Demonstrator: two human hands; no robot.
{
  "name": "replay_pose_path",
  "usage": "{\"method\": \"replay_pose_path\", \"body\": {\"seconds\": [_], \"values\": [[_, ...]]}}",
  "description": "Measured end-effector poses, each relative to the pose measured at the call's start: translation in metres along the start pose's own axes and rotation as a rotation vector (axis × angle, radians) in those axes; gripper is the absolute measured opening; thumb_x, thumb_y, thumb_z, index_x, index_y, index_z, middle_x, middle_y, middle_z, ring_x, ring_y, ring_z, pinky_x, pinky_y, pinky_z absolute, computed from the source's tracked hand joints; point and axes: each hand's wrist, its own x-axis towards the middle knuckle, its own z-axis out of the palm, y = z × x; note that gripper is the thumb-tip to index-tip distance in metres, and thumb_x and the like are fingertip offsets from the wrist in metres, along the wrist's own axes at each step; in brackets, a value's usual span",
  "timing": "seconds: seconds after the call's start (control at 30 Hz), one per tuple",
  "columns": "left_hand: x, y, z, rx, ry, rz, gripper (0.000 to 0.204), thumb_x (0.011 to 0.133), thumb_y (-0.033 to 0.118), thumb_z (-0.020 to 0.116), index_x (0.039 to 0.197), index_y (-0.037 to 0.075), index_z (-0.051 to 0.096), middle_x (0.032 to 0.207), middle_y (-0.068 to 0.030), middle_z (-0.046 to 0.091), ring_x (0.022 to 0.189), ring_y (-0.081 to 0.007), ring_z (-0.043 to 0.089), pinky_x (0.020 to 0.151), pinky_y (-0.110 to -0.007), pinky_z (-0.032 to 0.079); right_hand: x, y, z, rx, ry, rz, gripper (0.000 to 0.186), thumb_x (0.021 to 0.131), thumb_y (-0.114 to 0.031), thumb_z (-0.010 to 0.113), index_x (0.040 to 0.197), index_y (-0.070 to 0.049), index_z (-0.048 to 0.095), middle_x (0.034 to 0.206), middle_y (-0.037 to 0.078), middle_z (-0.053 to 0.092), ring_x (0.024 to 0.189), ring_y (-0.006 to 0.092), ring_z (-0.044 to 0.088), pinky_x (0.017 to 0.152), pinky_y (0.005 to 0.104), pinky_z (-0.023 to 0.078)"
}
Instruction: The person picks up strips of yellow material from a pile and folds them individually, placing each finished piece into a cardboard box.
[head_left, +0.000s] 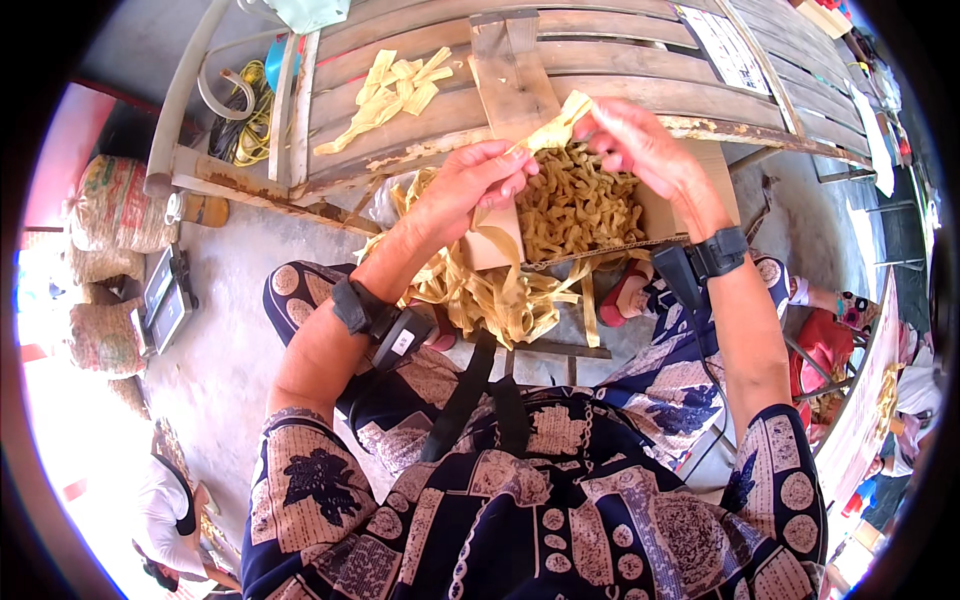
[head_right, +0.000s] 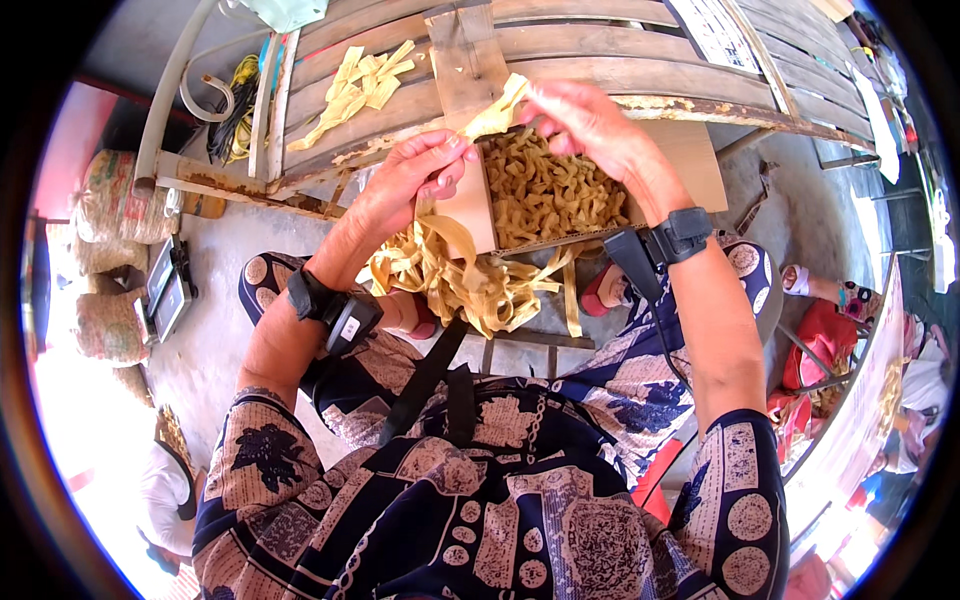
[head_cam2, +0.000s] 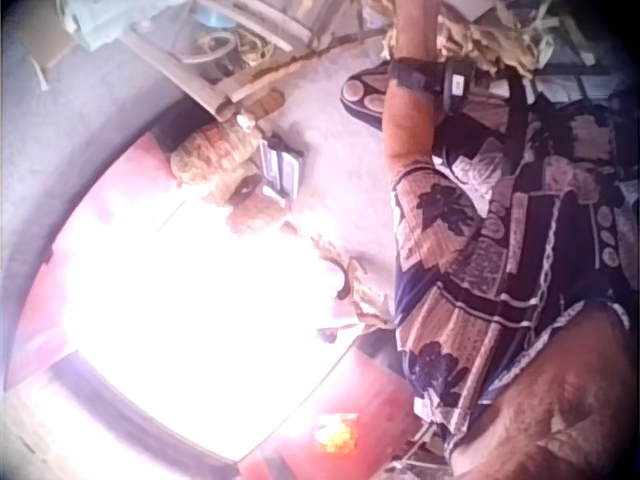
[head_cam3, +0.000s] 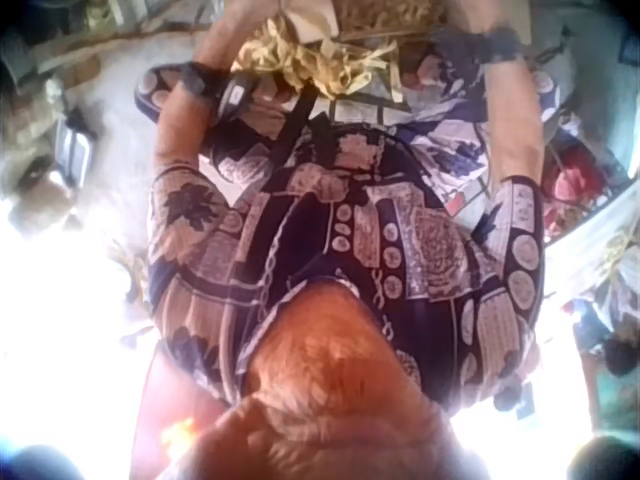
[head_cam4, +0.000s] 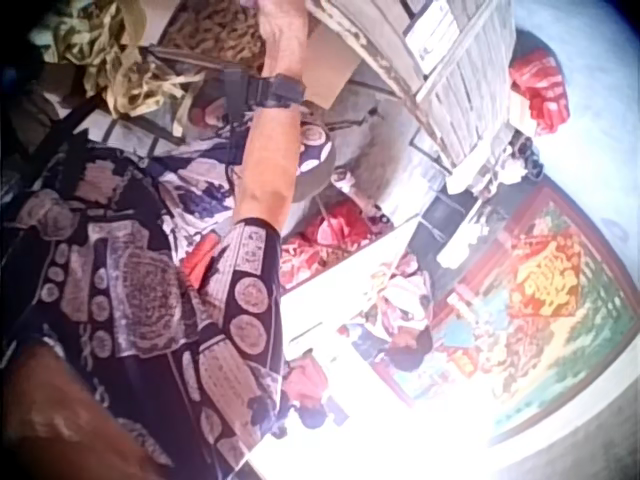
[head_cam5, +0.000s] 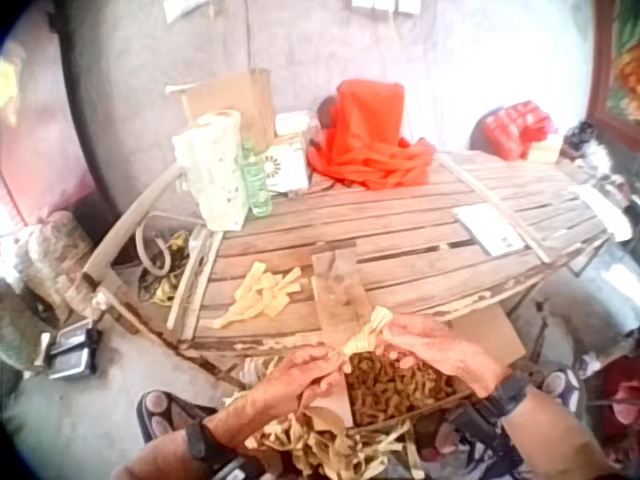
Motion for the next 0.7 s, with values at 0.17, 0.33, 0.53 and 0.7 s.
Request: {"method": "replay_pose_path", "body": {"seconds": [0.17,0.33,0.53,0.7], "values": [[-0.001,-0.001,0.002,-0.043,-0.060,-0.085,0.019,0.089,0.021,0.050,0.083,0.003,0.055,0.056,0.0066,0.040,0.044,-0.0012,0.029,0.042,-0.017,0.023,-0.007,0.002,0.042,0.047,-0.292,0.048,0.023,0.077,-0.018,0.066,0.095,-0.004,0.061,0.065,-0.002,0.054,0.050,0.0029,0.042,0.042,0.0162,0.030],[-0.001,-0.003,0.004,0.011,-0.012,-0.021,0.020,0.089,0.023,0.051,0.079,0.006,0.051,0.051,0.0074,0.033,0.043,-0.0012,0.024,0.041,-0.018,0.019,-0.009,0.012,0.051,0.300,-0.074,0.005,0.014,0.079,-0.012,0.063,0.088,-0.001,0.060,0.061,-0.005,0.049,0.044,-0.0005,0.036,0.038,0.0140,0.023],[-0.004,-0.001,0.000,0.036,0.045,-0.027,0.021,0.089,0.022,0.051,0.076,0.006,0.051,0.050,0.0082,0.031,0.043,-0.0017,0.024,0.041,-0.019,0.018,-0.012,-0.002,0.023,0.443,-0.068,0.066,0.015,0.080,-0.011,0.061,0.089,0.001,0.057,0.057,-0.007,0.040,0.041,-0.0015,0.031,0.037,0.0132,0.022],[0.000,0.002,-0.008,0.049,0.049,-0.075,0.022,0.090,0.024,0.050,0.078,0.006,0.053,0.051,0.0079,0.032,0.045,-0.0019,0.027,0.042,-0.019,0.020,0.000,0.005,0.021,0.433,-0.033,0.121,0.012,0.081,-0.012,0.060,0.084,-0.001,0.057,0.058,-0.007,0.041,0.043,-0.0013,0.031,0.037,0.0143,0.021]]}}
